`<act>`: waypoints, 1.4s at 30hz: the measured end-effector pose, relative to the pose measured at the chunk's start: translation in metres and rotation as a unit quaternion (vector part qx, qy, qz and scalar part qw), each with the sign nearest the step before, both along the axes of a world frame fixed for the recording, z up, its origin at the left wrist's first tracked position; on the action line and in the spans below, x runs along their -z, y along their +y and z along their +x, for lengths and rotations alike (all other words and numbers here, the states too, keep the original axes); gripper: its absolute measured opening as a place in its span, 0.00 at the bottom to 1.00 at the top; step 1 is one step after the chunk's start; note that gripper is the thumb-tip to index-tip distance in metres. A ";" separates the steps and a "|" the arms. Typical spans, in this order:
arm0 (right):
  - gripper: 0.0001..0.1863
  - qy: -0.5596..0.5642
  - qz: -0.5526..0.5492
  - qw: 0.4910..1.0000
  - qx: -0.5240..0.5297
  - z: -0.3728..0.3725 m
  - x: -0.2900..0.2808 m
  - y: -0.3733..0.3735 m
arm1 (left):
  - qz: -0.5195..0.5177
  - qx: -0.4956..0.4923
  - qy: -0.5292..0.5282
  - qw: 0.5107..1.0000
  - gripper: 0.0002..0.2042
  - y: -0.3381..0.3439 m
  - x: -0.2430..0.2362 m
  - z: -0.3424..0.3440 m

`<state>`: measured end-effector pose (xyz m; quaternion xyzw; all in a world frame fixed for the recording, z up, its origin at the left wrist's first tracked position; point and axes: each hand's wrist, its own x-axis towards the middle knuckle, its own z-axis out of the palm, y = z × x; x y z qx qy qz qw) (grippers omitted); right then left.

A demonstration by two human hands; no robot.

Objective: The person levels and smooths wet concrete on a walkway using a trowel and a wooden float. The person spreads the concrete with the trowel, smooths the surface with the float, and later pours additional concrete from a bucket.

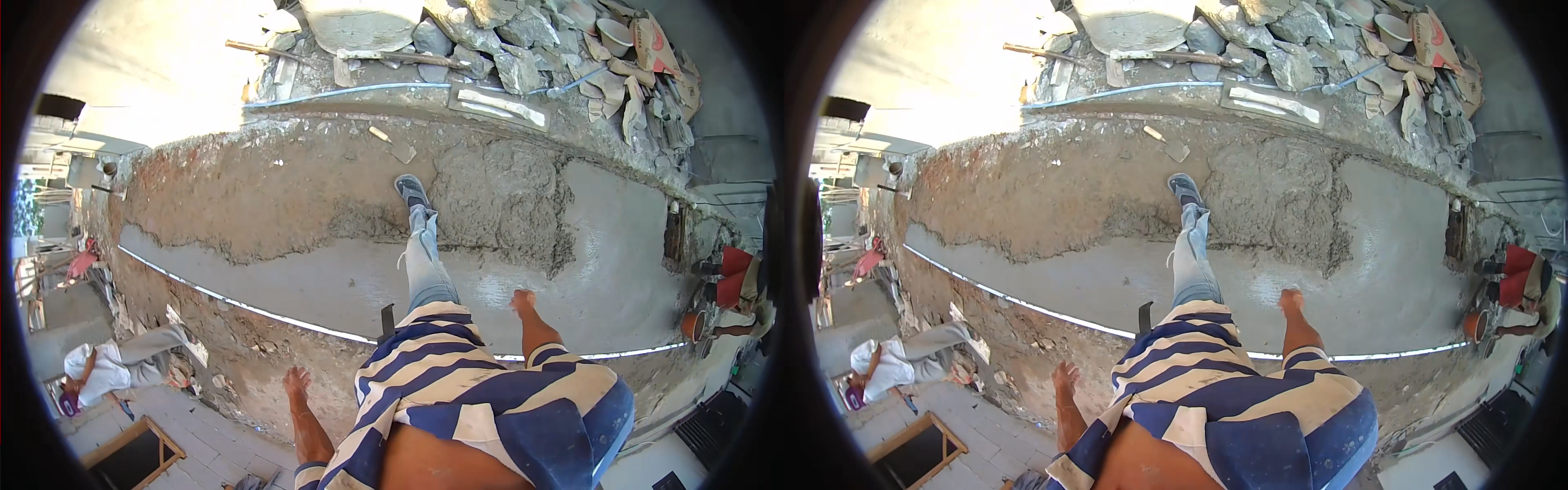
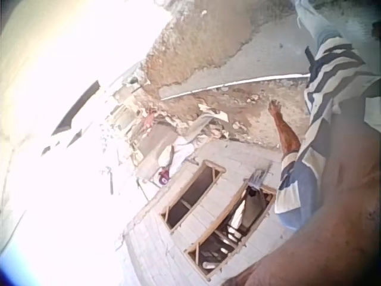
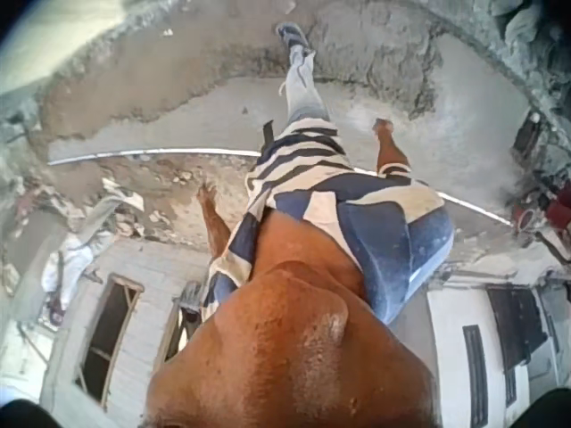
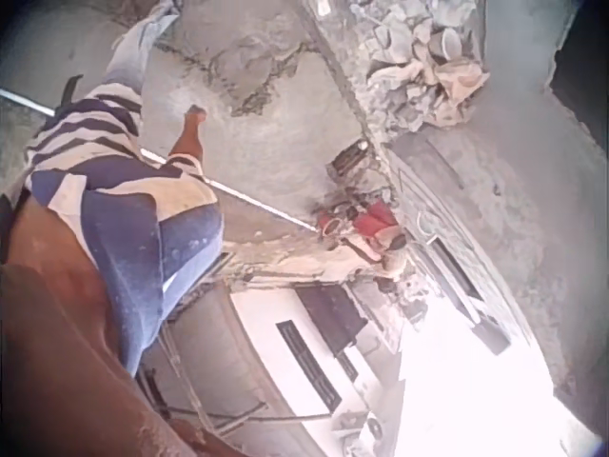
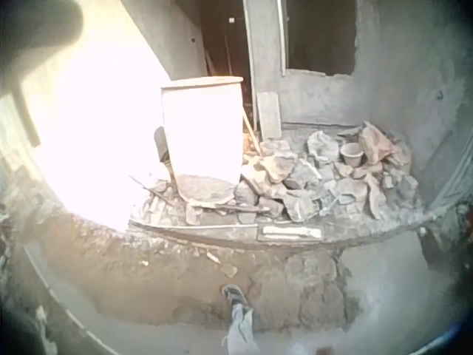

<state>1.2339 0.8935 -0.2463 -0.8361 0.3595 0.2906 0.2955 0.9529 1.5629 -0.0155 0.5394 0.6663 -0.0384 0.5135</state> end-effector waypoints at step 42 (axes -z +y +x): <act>0.12 -0.090 0.524 0.457 0.713 0.558 0.398 0.561 | 0.256 0.866 -0.417 0.106 0.34 -0.298 0.453 1.094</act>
